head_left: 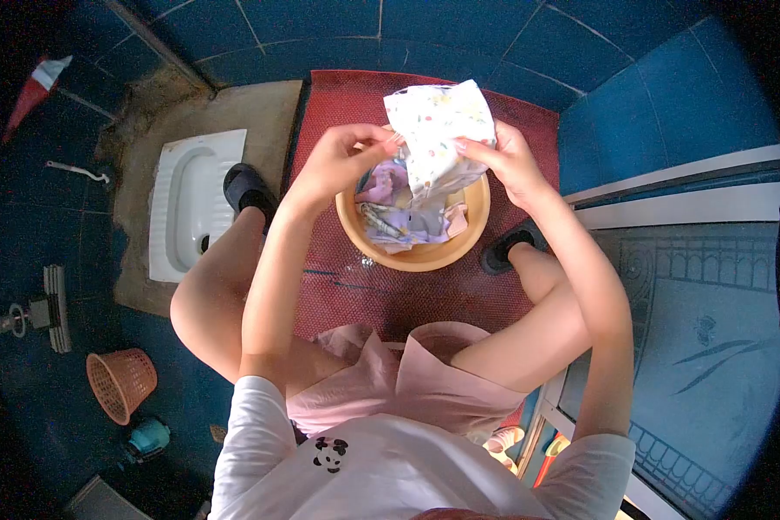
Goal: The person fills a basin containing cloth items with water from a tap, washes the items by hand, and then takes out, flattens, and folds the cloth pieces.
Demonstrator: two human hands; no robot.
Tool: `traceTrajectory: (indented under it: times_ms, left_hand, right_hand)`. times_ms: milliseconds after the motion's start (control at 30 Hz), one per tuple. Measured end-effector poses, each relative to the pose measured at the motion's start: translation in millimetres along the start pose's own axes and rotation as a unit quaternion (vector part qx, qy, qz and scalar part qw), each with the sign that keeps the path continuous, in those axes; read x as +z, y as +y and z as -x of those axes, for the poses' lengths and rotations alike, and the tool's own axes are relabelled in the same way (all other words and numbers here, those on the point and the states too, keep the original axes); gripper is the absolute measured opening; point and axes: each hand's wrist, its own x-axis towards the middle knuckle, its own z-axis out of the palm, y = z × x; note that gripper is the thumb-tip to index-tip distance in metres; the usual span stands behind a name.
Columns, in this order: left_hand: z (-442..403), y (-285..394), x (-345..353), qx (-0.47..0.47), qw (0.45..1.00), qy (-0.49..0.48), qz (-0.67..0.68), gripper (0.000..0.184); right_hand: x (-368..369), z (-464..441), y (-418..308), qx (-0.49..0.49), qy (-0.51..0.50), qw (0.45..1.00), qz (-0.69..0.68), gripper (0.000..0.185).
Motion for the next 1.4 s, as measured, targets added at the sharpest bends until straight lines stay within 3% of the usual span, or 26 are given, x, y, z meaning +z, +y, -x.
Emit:
traceTrajectory:
  times_ms: [33,133,267,333,467,533,767,967,1133,1167,1233,1400]
  left_hand:
    - [1,2,1,-0.029,0.995,-0.057,0.077,0.016]
    - [0,-3,1,-0.045,0.992,-0.073,0.098,0.014]
    - [-2,-8,7,-0.09,0.985,-0.021,0.148,0.013]
    - [1,-8,17,-0.026,0.994,0.023,0.108,0.013]
    - [2,-8,16,-0.014,1.0,0.021,0.015,0.015]
    - [0,-8,17,0.019,0.997,0.064,-0.039,0.013]
    - [-3,-14,4,0.021,0.993,0.094,-0.068,0.016]
    - [-6,-17,-4,0.015,0.998,0.065,-0.003,0.015]
    - [-3,3,-1,-0.095,0.978,0.012,0.184,0.017]
    - [-3,2,2,-0.095,0.978,0.012,0.184,0.017]
    - [-2,-4,7,-0.009,0.984,0.022,0.175,0.014]
    - [0,-6,9,0.001,0.997,0.066,0.045,0.01]
  right_hand:
    - [0,1,-2,0.001,-0.013,1.0,-0.011,0.023]
    - [5,3,-3,0.003,-0.035,0.999,-0.01,0.026]
    - [6,1,2,0.005,-0.046,0.999,-0.013,0.027]
    - [6,1,5,0.019,-0.048,0.999,0.005,0.028]
    - [13,3,3,0.011,-0.022,0.999,-0.03,0.026]
    - [10,0,8,0.02,0.005,1.0,-0.019,0.022]
    - [15,-3,12,0.015,0.009,1.0,-0.019,0.021]
    - [16,-3,11,0.009,0.013,1.0,0.006,0.021]
    - [13,-1,9,0.007,0.004,1.0,0.023,0.021]
    - [13,-1,8,0.006,0.004,1.0,0.023,0.021]
    - [15,-1,5,0.0,-0.014,1.0,0.01,0.023]
    - [15,0,5,0.023,0.0,1.0,-0.002,0.025]
